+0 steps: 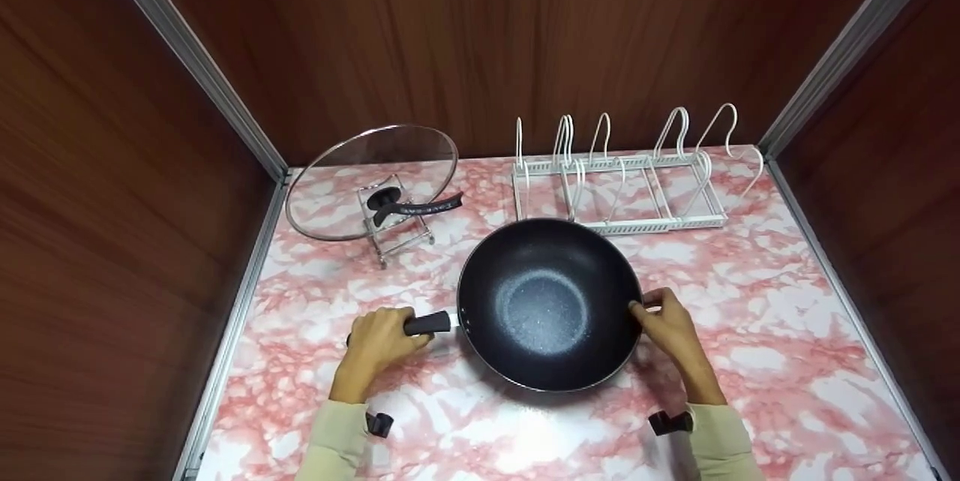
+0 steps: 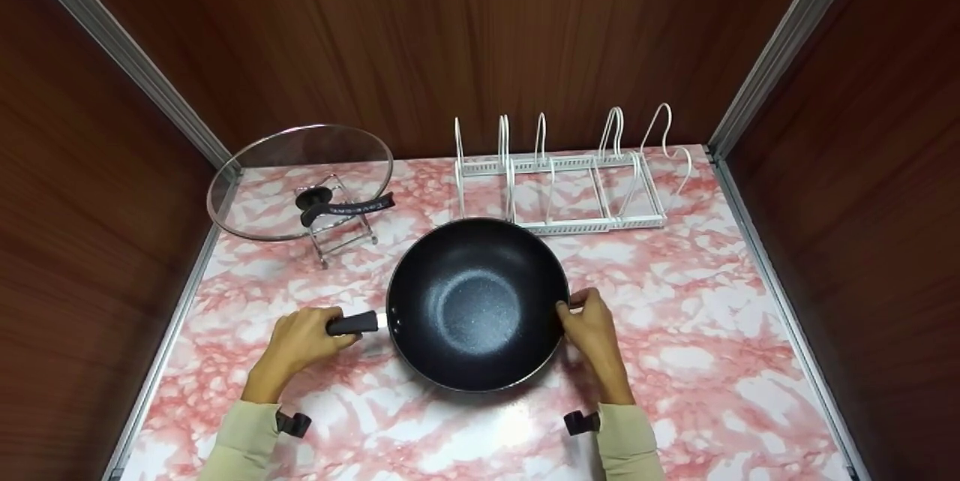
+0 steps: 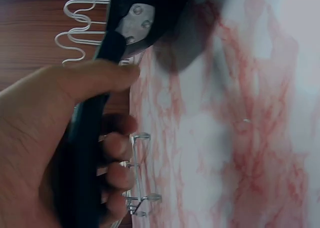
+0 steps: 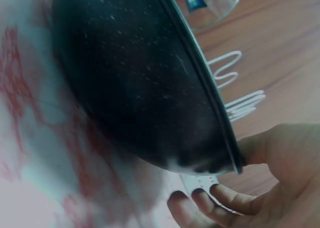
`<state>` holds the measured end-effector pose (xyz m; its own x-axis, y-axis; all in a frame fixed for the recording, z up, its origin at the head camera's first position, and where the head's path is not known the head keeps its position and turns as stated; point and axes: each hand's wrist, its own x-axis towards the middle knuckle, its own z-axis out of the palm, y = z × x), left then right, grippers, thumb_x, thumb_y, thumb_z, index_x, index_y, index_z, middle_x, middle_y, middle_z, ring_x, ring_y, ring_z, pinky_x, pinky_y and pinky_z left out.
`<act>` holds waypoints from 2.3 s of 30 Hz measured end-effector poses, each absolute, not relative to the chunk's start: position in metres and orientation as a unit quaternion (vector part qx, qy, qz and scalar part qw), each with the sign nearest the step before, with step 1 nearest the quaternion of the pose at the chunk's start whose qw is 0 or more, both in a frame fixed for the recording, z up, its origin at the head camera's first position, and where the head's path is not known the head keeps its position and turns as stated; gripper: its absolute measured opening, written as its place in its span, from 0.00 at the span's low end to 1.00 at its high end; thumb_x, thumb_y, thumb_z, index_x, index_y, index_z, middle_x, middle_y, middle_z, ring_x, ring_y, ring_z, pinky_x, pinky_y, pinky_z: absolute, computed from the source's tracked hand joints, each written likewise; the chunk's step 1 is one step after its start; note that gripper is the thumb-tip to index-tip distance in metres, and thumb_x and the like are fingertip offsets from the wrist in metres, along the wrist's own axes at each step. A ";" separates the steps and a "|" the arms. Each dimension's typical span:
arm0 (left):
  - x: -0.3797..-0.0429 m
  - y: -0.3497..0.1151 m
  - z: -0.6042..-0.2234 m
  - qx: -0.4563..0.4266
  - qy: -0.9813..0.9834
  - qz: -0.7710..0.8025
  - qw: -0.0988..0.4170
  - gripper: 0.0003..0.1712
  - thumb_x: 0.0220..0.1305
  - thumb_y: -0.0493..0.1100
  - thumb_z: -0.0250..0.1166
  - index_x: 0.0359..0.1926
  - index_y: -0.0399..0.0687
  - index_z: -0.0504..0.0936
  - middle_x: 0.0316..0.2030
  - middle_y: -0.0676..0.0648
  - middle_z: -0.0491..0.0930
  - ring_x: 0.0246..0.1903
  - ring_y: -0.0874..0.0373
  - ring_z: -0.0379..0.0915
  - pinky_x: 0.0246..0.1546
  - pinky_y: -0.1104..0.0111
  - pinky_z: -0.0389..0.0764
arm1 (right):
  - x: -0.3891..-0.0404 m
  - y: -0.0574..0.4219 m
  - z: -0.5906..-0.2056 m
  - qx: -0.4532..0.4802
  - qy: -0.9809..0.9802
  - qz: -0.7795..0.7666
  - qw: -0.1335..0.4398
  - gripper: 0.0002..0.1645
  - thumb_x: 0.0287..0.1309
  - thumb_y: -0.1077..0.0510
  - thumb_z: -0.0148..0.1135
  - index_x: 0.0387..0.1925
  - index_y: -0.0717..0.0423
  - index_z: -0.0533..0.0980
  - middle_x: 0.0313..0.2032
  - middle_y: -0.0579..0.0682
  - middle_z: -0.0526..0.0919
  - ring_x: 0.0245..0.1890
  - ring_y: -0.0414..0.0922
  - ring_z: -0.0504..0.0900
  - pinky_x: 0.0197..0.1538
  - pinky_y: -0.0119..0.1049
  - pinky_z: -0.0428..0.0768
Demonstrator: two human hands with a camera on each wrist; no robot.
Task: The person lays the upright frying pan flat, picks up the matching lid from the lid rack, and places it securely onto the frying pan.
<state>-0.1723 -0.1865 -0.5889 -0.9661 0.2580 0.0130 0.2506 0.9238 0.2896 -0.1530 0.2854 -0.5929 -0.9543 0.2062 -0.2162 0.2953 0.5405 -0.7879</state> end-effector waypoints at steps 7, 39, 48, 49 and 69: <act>-0.175 -0.190 -0.584 0.128 0.972 0.192 0.044 0.26 0.55 0.70 0.76 0.23 0.59 0.76 0.20 0.58 0.71 0.21 0.58 0.68 0.24 0.62 0.66 | -0.158 0.287 -0.580 0.139 0.903 -0.405 -0.017 0.16 0.70 0.54 0.64 0.44 0.63 0.74 0.48 0.65 0.84 0.35 0.42 0.82 0.43 0.35 0.76; -0.201 -0.207 -0.566 0.095 0.963 0.248 -0.036 0.12 0.70 0.48 0.69 0.27 0.59 0.83 0.23 0.57 0.83 0.27 0.55 0.80 0.32 0.52 0.80 | -0.199 0.249 -0.547 -0.002 0.912 -0.395 -0.109 0.02 0.68 0.62 0.67 0.39 0.58 0.83 0.33 0.53 0.87 0.34 0.42 0.80 0.43 0.35 0.75; -0.213 -0.221 -0.558 0.075 0.956 0.282 -0.026 0.06 0.70 0.47 0.68 0.36 0.53 0.87 0.28 0.54 0.86 0.29 0.59 0.80 0.37 0.55 0.79 | -0.213 0.231 -0.542 -0.057 0.903 -0.417 -0.085 0.04 0.68 0.64 0.67 0.42 0.59 0.85 0.35 0.54 0.90 0.36 0.41 0.84 0.45 0.30 0.78; -0.214 -0.223 -0.558 0.075 0.956 0.282 -0.028 0.06 0.71 0.47 0.68 0.37 0.52 0.88 0.29 0.54 0.86 0.30 0.58 0.80 0.38 0.54 0.79 | -0.215 0.228 -0.541 -0.061 0.903 -0.416 -0.084 0.04 0.68 0.64 0.67 0.42 0.59 0.85 0.35 0.54 0.90 0.35 0.42 0.83 0.44 0.31 0.78; -0.247 -0.248 -0.554 0.014 0.951 0.304 -0.054 0.11 0.71 0.48 0.64 0.46 0.48 0.88 0.35 0.47 0.87 0.36 0.48 0.83 0.40 0.47 0.80 | -0.252 0.167 -0.523 -0.187 0.912 -0.353 -0.097 0.07 0.63 0.63 0.70 0.41 0.59 0.80 0.38 0.55 0.86 0.38 0.52 0.84 0.47 0.47 0.84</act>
<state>-0.2469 -0.2476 -0.5539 -0.9938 -0.0064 0.1106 0.0589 0.8149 0.5766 -0.2523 0.1674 -0.5230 -0.9114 -0.2713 0.3093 -0.4089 0.6810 -0.6075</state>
